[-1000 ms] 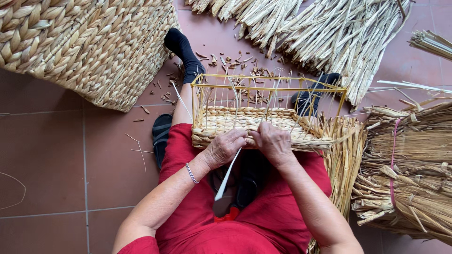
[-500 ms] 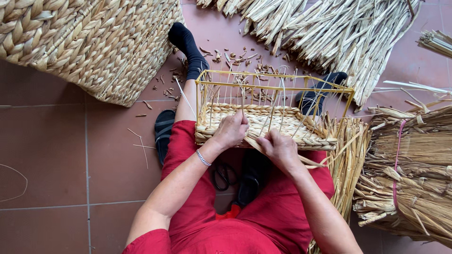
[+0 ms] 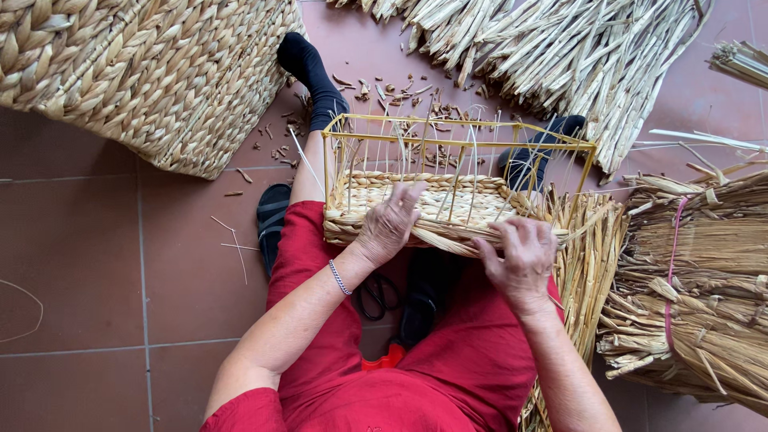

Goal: The person sits on the floor weaving dried seagrass strands around a metal frame basket, tucking and tightening strands to build up the woven side walls. They occasionally use scissors to trim excess strand ends and continue weaving new strands into the rim.

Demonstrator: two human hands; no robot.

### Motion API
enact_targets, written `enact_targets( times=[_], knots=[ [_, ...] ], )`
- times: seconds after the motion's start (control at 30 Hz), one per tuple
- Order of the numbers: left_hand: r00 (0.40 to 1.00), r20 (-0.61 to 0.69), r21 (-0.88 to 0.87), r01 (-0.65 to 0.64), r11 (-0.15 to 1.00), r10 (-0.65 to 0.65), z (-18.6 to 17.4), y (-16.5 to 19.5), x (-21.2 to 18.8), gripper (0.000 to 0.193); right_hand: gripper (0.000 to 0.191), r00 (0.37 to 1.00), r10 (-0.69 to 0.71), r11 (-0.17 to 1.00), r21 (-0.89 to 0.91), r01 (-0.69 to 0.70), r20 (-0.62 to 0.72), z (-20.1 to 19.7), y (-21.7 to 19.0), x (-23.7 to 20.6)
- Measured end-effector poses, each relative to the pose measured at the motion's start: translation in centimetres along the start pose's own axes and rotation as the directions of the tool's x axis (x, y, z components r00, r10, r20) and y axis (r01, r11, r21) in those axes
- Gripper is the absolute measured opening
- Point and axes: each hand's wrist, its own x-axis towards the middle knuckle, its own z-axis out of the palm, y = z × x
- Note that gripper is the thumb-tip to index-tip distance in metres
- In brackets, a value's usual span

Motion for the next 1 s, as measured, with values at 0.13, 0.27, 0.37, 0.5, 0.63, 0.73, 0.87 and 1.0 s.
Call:
enact_targets(
  times=[0.13, 0.27, 0.37, 0.5, 0.63, 0.73, 0.87, 1.0],
  knots=[
    [0.94, -0.009, 0.196, -0.334, 0.922, 0.342, 0.5, -0.3, 0.2, 0.043, 0.027, 0.997, -0.068, 0.984, 0.169, 0.06, 0.044, 1.1, -2.2, -0.4],
    [0.937, 0.291, 0.18, -0.253, 0.951, 0.194, 2.7, -1.1, 0.7, 0.026, 0.025, 0.988, -0.121, 0.98, 0.17, 0.104, 0.096, 2.4, -2.5, -0.6],
    [0.939, 0.343, 0.019, -0.013, 1.0, 0.006, 4.4, -1.9, 0.9, 0.036, 0.022, 0.986, -0.125, 0.989, 0.093, 0.115, 0.112, 3.2, -2.3, -0.8],
    [0.92, 0.391, -0.265, 0.14, 0.954, -0.026, 5.4, -3.9, 1.7, 0.032, 0.018, 0.973, -0.073, 0.965, 0.26, 0.014, 0.217, 3.3, -2.0, -1.0],
    [0.93, 0.363, -0.451, 0.117, 0.885, 0.062, 4.3, -4.6, 0.9, 0.043, 0.029, 0.881, 0.059, 0.934, 0.287, -0.215, 0.469, 1.3, -1.2, -0.4],
    [0.933, 0.31, -0.545, 0.015, 0.838, 0.184, 2.7, -4.4, 0.6, 0.052, 0.023, 0.861, 0.113, 0.961, 0.166, -0.222, 0.495, -0.3, -0.7, 0.8],
    [0.864, 0.5, -0.507, 0.227, 0.831, 0.069, 1.2, -3.2, 0.4, 0.059, 0.007, 0.943, 0.015, 0.993, -0.116, 0.026, 0.333, -0.6, -1.9, 2.7],
    [0.827, 0.561, -0.567, 0.392, 0.724, -0.008, 0.8, -2.2, 0.4, 0.056, 0.02, 0.942, -0.335, 0.941, -0.052, 0.335, 0.001, -0.5, -2.8, 5.1]
  ],
)
